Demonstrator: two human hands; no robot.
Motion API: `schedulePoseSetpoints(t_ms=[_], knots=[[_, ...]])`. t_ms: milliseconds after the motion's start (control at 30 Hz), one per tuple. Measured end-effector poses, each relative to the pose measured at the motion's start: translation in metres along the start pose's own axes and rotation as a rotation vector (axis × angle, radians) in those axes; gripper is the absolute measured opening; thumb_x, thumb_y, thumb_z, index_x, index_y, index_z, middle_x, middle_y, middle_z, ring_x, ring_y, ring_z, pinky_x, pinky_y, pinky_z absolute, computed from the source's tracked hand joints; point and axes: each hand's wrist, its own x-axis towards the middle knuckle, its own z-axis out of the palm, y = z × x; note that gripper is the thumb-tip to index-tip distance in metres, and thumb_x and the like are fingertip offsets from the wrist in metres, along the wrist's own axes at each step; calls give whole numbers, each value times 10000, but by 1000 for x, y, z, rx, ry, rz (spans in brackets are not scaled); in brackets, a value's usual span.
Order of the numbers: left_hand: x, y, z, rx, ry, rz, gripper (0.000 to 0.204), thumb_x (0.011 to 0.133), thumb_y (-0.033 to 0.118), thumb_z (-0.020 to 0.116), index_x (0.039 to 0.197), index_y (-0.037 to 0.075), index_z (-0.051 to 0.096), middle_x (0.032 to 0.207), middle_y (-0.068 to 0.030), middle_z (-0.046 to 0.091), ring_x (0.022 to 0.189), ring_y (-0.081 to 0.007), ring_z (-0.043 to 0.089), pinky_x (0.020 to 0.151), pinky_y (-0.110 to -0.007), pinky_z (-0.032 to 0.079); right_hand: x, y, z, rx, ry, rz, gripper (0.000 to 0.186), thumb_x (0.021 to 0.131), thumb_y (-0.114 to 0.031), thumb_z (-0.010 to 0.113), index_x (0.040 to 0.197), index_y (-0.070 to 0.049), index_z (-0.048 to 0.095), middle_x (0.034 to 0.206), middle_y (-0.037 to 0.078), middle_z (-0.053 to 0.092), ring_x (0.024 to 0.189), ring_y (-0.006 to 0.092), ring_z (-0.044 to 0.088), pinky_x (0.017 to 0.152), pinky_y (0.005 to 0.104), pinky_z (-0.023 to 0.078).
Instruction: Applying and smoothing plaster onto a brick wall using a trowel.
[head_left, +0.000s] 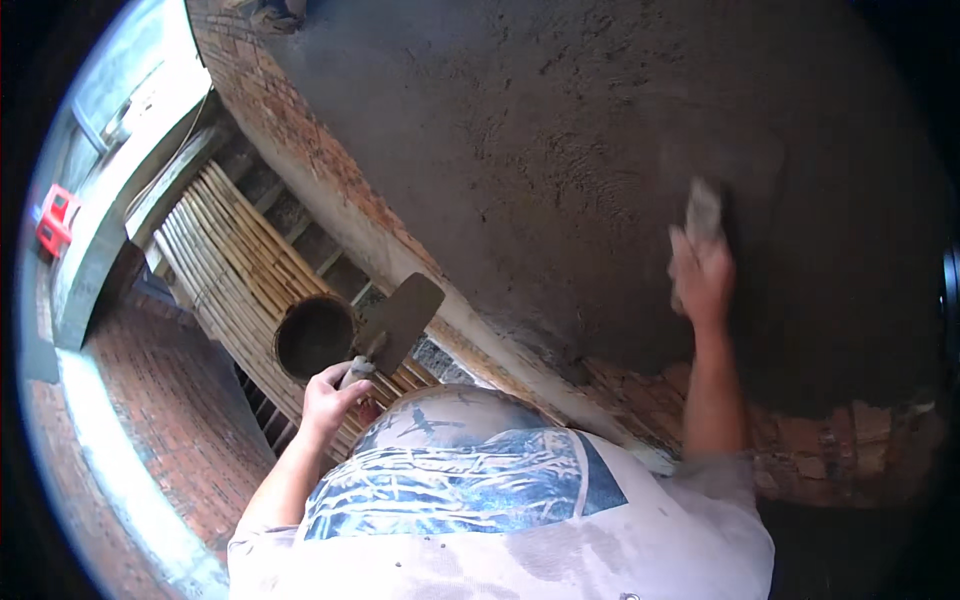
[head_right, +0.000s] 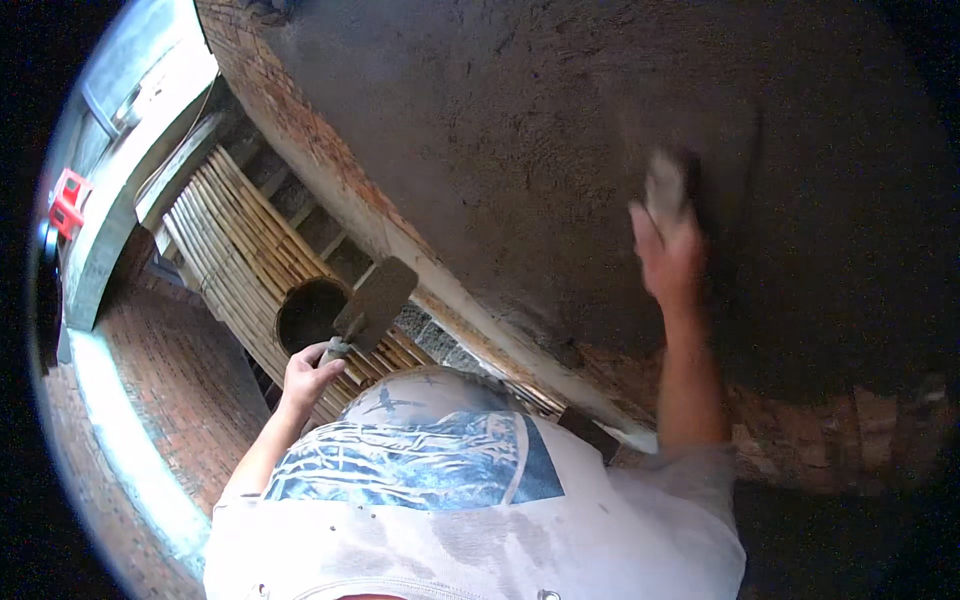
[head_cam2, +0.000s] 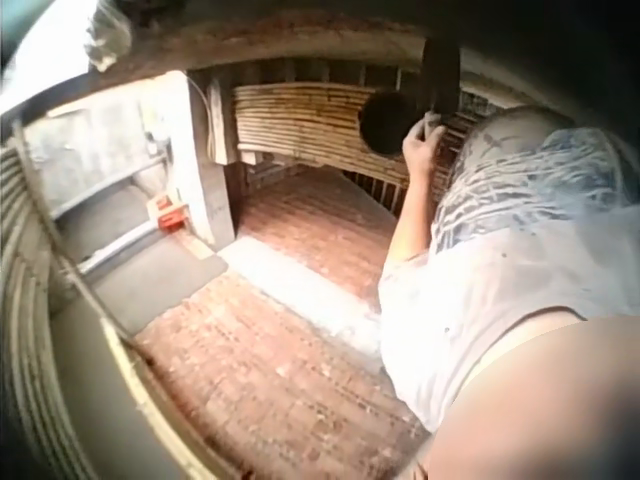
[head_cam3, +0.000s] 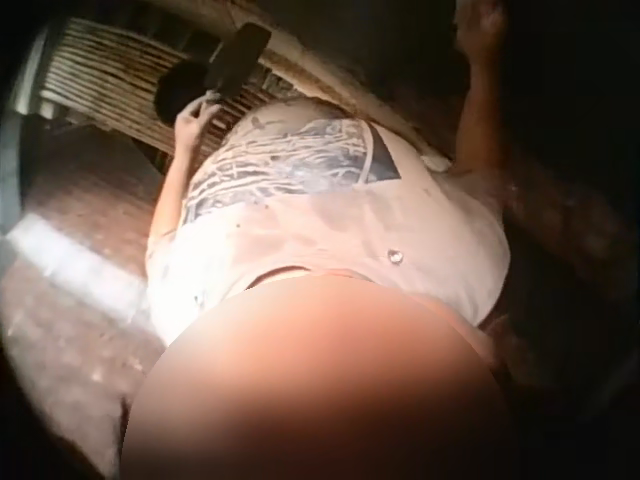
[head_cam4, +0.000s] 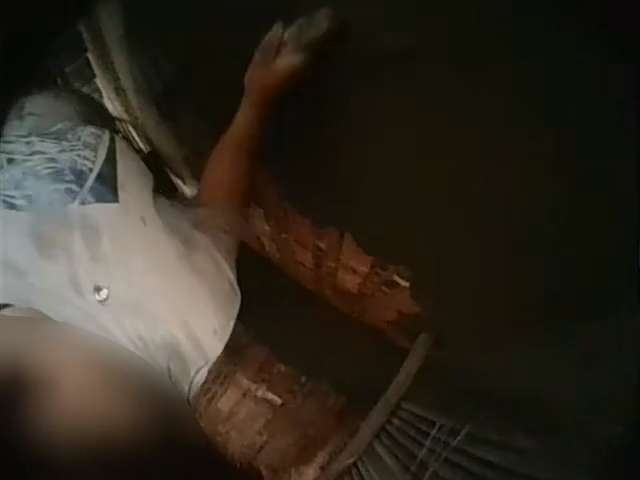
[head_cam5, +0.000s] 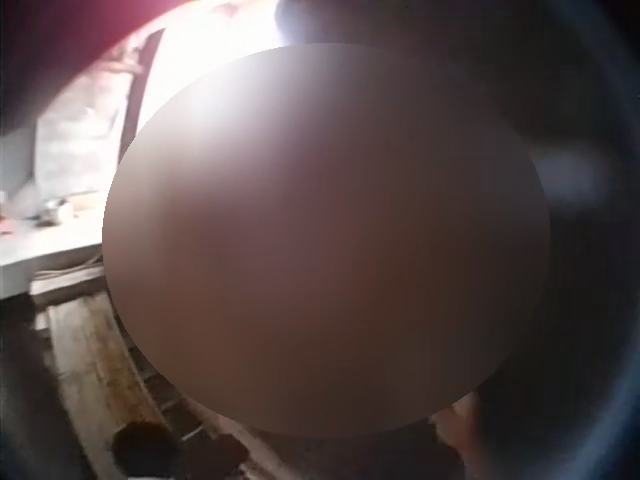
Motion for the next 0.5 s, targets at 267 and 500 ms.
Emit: schedulePoseSetpoints(t_ms=[267, 500], knots=[[1, 14, 29, -44, -110, -89, 378, 706, 107, 667, 1044, -43, 591, 825, -86, 634, 697, -142, 566, 689, -224, 452, 44, 78, 232, -887, -439, -756, 250, 791, -218, 526, 933, -25, 599, 683, 169, 607, 519, 289, 569, 465, 416, 460], [-8, -23, -8, -13, 2, -20, 351, 721, 63, 639, 1052, -40, 585, 749, -91, 619, 596, -130, 546, 598, -219, 454, -65, 122, 89, -791, -511, -166, 305, 761, -251, 589, 969, -28, 585, 760, 176, 620, 617, 333, 585, 541, 426, 466]])
